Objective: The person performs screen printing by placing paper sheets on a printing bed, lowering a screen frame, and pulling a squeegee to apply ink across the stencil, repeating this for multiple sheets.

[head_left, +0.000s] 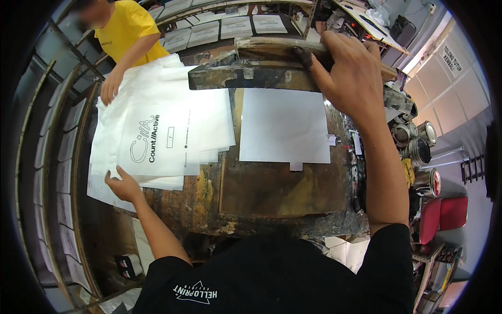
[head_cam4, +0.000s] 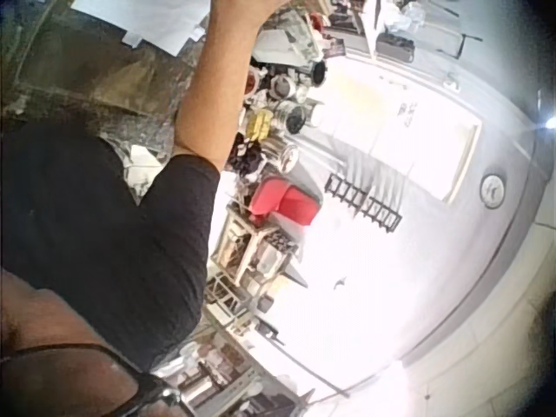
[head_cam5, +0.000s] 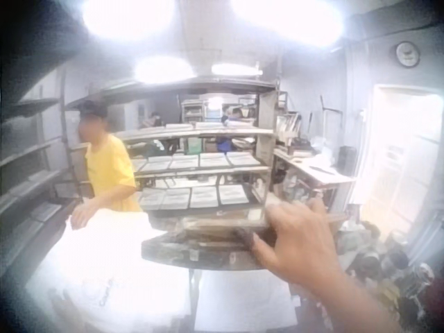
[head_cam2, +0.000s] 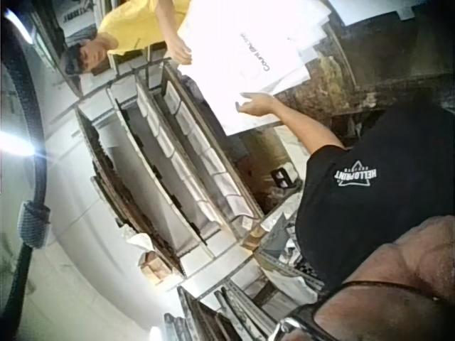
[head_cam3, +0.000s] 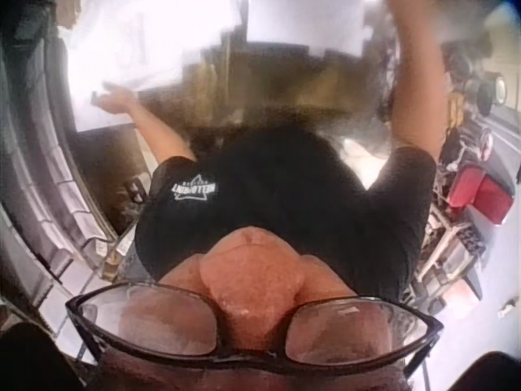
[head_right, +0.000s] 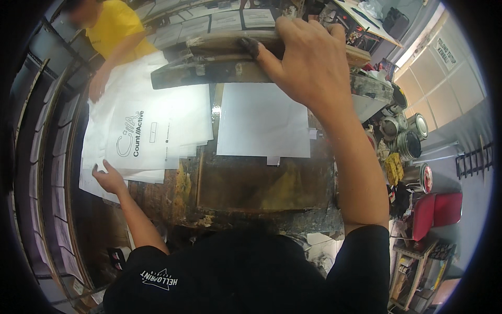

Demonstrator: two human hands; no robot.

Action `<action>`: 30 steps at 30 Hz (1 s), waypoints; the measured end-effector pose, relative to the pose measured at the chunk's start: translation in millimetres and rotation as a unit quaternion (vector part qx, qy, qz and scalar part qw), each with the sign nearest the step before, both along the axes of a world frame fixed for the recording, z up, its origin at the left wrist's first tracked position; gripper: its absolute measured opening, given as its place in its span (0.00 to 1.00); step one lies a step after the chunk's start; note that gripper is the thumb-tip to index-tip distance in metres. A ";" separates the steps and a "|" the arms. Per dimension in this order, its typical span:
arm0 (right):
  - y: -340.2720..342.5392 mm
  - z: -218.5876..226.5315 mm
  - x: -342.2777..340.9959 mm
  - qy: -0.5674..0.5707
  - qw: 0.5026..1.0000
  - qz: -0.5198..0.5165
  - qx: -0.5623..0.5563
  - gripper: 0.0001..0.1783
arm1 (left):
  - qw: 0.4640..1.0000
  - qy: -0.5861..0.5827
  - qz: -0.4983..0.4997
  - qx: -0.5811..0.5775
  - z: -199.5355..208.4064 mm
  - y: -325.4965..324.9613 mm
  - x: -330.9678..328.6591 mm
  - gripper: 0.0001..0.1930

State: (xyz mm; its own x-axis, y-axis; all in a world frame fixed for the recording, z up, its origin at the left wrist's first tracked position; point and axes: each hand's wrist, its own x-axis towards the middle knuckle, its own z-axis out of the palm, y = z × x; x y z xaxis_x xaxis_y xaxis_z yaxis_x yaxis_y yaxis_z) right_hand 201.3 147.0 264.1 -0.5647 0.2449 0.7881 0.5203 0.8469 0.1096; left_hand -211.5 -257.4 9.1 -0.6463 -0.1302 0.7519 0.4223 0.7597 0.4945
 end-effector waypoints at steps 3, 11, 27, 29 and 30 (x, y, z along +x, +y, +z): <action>-0.2 -0.7 0.9 -0.043 0.998 -0.034 -0.032 0.24 | 0.966 0.008 -0.256 -0.037 9.7 81.0 52.3 0.16; 4.3 12.5 -2.3 -0.038 0.999 -0.027 -0.023 0.26 | 0.800 -0.122 -0.346 -0.475 -38.9 222.9 153.9 0.31; 6.6 48.1 -9.4 -0.056 0.992 -0.004 -0.114 0.28 | 0.656 -0.116 -0.610 -0.429 -13.8 280.9 267.6 0.55; 0.4 55.7 -0.1 -0.092 0.984 -0.007 -0.150 0.29 | 0.625 -0.108 -0.638 -0.437 -14.5 302.8 292.6 0.61; -1.8 59.5 1.5 -0.094 0.983 0.012 -0.158 0.30 | 0.618 -0.101 -0.645 -0.438 -14.2 314.4 302.8 0.62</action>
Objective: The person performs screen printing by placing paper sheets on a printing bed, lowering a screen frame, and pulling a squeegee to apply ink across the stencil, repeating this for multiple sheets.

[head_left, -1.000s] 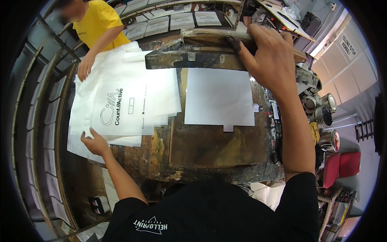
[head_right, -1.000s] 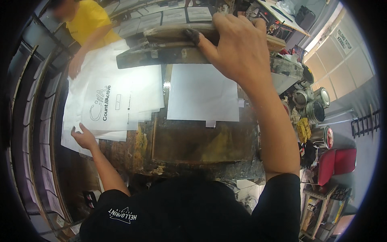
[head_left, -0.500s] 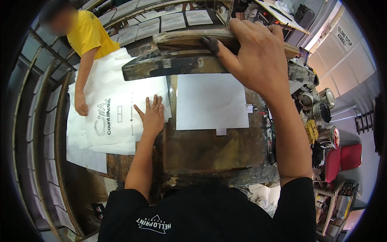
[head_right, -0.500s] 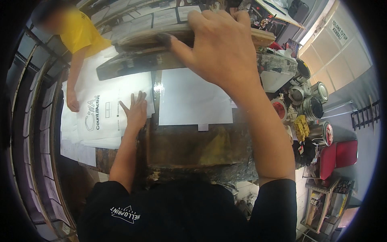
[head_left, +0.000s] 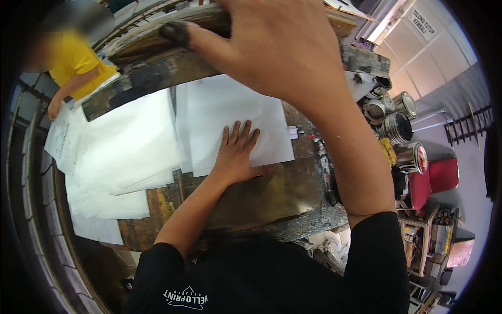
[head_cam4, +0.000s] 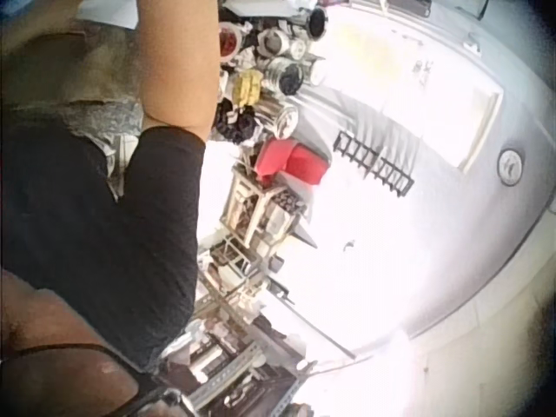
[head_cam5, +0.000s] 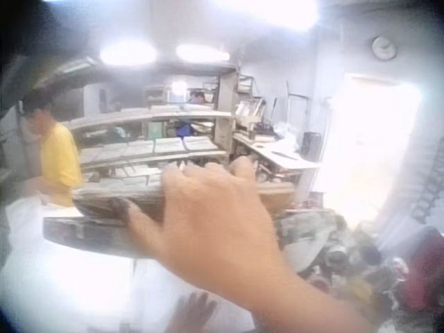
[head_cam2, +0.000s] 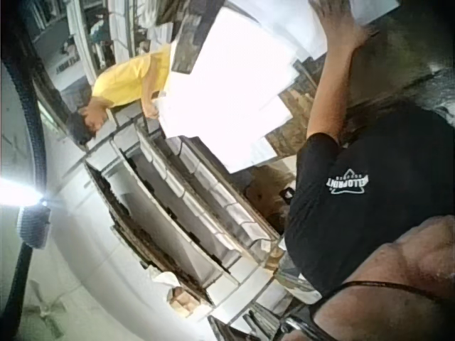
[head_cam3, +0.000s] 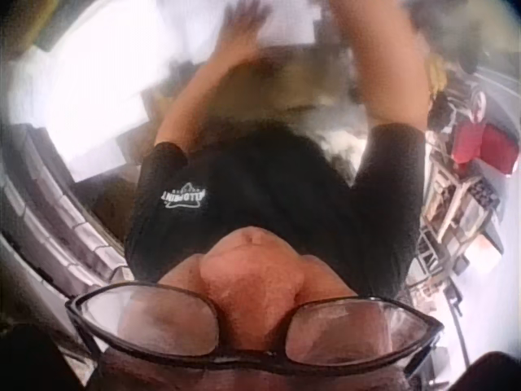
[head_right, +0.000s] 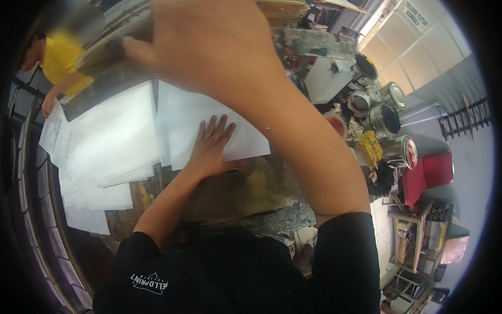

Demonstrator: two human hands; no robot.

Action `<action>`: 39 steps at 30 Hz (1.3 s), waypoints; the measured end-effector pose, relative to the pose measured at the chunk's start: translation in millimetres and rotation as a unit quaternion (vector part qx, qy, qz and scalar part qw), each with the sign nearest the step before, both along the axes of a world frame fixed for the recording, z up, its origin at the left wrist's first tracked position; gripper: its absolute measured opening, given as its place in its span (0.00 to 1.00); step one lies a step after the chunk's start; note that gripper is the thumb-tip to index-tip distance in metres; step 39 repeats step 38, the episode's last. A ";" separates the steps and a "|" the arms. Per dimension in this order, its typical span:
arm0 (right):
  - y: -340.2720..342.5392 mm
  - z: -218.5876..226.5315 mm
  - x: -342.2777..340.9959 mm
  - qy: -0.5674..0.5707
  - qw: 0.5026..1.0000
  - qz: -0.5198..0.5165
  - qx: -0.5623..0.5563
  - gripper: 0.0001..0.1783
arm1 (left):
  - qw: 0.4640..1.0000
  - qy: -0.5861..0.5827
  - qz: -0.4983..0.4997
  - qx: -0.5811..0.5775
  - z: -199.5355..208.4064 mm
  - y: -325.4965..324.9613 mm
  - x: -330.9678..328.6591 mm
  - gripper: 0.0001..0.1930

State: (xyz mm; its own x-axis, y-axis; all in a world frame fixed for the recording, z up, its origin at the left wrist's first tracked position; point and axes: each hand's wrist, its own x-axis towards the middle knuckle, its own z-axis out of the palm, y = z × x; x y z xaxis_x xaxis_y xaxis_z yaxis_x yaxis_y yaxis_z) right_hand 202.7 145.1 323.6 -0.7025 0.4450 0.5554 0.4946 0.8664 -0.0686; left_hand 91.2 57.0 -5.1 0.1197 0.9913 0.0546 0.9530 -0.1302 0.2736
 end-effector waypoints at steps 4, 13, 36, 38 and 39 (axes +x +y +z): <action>-1.9 6.4 1.9 -0.016 1.000 -0.015 0.008 0.30 | 1.000 -0.003 -0.024 0.013 0.1 22.1 32.1 0.68; -1.5 10.9 -7.8 -0.009 1.000 -0.015 -0.006 0.30 | 0.996 -0.034 -0.032 0.080 -9.3 19.1 53.6 0.69; -23.4 -113.8 24.2 0.163 0.980 0.044 0.104 0.17 | 0.906 0.121 0.076 0.399 226.9 -48.3 -33.3 0.40; -28.2 -128.4 46.1 0.185 0.977 0.035 0.104 0.18 | 0.910 0.121 0.069 0.392 203.4 -55.2 -33.3 0.38; -28.2 -128.4 46.1 0.185 0.977 0.035 0.104 0.18 | 0.910 0.121 0.069 0.392 203.4 -55.2 -33.3 0.38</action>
